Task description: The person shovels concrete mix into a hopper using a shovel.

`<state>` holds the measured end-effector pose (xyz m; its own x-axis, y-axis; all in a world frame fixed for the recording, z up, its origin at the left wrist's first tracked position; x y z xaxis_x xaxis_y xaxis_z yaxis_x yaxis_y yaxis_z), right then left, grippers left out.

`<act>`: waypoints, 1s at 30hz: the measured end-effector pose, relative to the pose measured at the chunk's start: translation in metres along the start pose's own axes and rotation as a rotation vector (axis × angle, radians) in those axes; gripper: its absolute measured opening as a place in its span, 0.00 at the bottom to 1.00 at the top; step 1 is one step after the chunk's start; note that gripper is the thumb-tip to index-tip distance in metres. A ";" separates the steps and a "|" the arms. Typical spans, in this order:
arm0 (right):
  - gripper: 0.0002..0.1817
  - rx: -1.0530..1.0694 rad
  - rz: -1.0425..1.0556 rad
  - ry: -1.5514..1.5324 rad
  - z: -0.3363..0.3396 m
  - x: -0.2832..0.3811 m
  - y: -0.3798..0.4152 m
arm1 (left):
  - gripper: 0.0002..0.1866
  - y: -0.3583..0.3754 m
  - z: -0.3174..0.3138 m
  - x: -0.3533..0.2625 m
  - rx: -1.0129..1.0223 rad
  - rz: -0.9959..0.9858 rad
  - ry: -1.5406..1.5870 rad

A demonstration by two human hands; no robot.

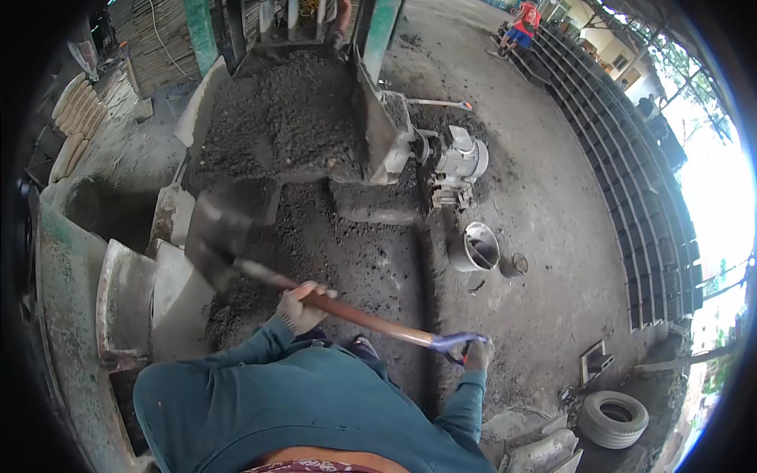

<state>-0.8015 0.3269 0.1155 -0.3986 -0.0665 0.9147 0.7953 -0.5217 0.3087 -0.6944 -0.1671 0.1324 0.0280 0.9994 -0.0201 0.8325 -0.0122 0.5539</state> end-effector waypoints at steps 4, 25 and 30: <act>0.10 0.551 0.235 0.246 -0.064 0.049 -0.037 | 0.07 0.034 0.098 0.024 -0.430 -0.307 0.314; 0.29 1.903 2.086 -0.471 -0.093 0.252 0.447 | 0.10 0.245 0.164 0.070 -0.182 -0.741 1.010; 0.30 1.643 2.329 -0.486 -0.094 0.220 0.530 | 0.11 0.322 0.089 0.044 0.026 -1.077 0.821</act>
<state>-0.5104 -0.0437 0.4558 0.5725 0.8180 -0.0556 -0.6293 0.3950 -0.6693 -0.3764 -0.1300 0.2358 -0.9671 0.2437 0.0737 0.2420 0.7905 0.5625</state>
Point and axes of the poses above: each hand's wrist, its own y-axis away from the middle knuckle, its own z-axis out of the back of the hand, x = y × z, the point moved 3 cm from there along -y, towards the middle knuckle, and after that the axes turned 12 degrees about -x, right-handed, at the moved point
